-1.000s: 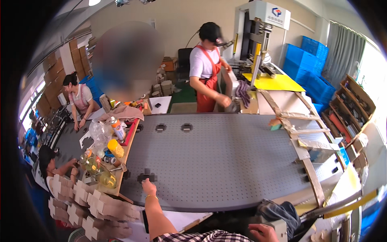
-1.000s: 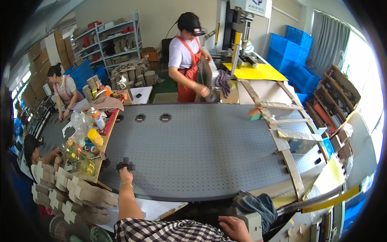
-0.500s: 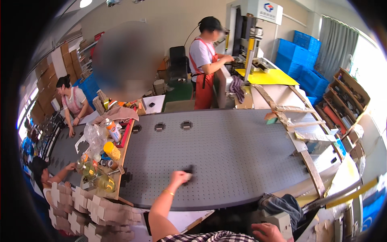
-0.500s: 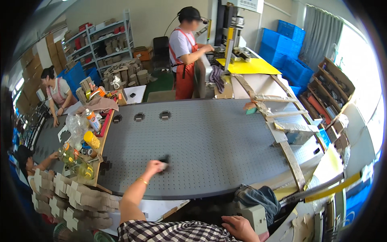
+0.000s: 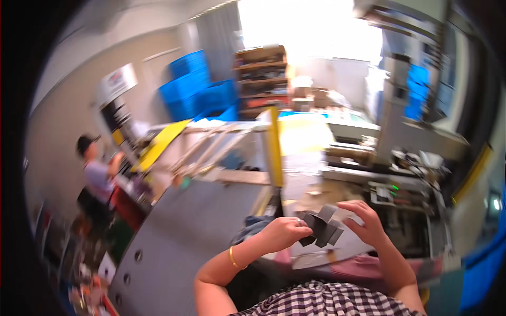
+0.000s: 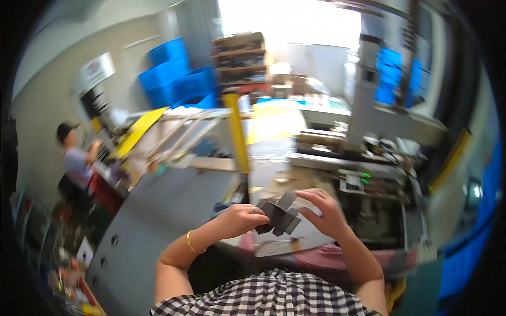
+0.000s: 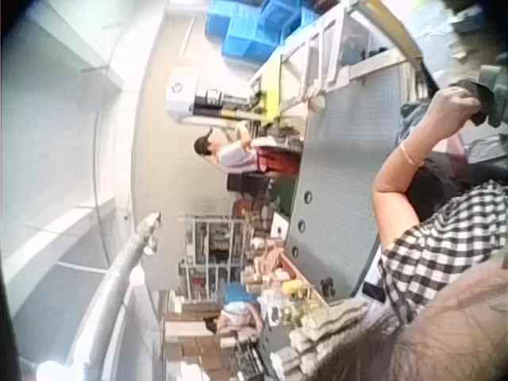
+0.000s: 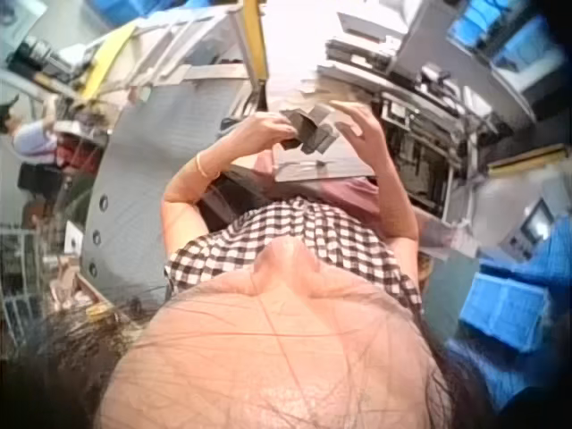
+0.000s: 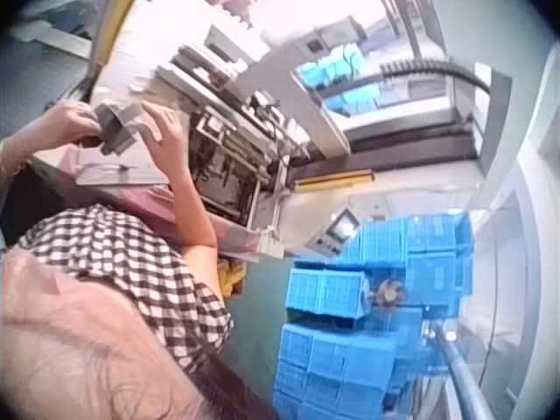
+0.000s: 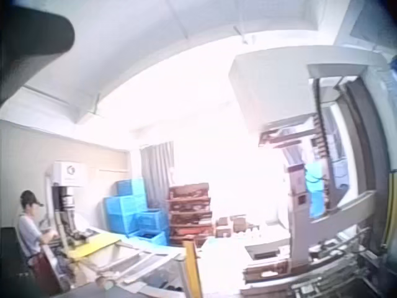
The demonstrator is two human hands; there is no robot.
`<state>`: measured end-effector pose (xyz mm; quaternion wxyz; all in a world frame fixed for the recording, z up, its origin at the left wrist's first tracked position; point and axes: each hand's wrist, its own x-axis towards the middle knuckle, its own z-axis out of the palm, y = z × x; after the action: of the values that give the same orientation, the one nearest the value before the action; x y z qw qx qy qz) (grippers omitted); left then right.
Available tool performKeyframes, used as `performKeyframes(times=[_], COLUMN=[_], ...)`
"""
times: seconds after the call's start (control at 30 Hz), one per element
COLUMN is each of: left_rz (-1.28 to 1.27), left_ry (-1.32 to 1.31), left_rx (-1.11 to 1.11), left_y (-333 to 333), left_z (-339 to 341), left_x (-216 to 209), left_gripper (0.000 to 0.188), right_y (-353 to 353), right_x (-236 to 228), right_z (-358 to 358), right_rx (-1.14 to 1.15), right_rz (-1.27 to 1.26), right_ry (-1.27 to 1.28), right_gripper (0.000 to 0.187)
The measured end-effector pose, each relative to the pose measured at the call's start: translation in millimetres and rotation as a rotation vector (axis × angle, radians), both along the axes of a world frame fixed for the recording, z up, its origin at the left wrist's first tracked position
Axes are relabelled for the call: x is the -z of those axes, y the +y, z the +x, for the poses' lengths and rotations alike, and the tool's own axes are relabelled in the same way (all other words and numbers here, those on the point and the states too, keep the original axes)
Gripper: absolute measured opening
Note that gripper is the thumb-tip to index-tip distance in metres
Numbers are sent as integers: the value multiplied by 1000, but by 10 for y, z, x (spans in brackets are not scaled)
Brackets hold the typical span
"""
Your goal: The person repeatedly picks up flat cardboard pieces from the table, folds the sides, positions each piece onto the box-forming machine to press it into shape, and places the formed boxes onto the table.
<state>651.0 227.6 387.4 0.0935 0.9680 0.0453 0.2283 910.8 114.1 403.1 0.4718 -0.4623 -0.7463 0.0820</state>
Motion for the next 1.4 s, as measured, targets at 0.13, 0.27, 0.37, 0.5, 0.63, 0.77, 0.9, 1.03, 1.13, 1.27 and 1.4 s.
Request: performKeyframes(times=[0.13, 0.27, 0.37, 0.5, 0.63, 0.77, 0.9, 1.03, 1.13, 1.27, 1.4], left_rz=[38, 36, -57, -78, -216, -267, -274, -338, -413, -402, -519], left_ry=[21, 174, 248, 315, 472, 587, 503, 430, 321, 108, -106], left_rx=[287, 406, 540, 599, 629, 643, 381, 267, 200, 116, -4], left_y=[-168, -169, -130, 27, 255, 480, 747, 922, 1032, 1322, 1599], left_z=[991, 1621, 2008, 2377, 2628, 2930, 3220, 3424, 3539, 3748, 3985], left_x=[-281, -353, -396, -411, -359, -297, -180, -174, -130, 60, 202], left_gripper=[26, 27, 26, 24, 23, 19, 18, 28, 35, 42, 51], right_y=[-298, -499, -480, -285, -91, 106, 316, 468, 608, 850, 1130], right_x=[301, 478, 527, 626, 578, 436, 515, 607, 653, 771, 779], right_z=[857, 1356, 1670, 1979, 2205, 2440, 2678, 2841, 2960, 3086, 3303], right_rx=[-95, -109, -218, -333, -365, -266, -107, 21, 119, 98, 197], right_rz=[-327, -543, -671, -633, -491, -365, -280, -243, -192, -246, -271], right_ry=[36, 212, 248, 156, 61, 42, 10, 136, 300, 603, 439], right_gripper=[34, 40, 55, 56, 52, 44, 44, 43, 44, 47, 45])
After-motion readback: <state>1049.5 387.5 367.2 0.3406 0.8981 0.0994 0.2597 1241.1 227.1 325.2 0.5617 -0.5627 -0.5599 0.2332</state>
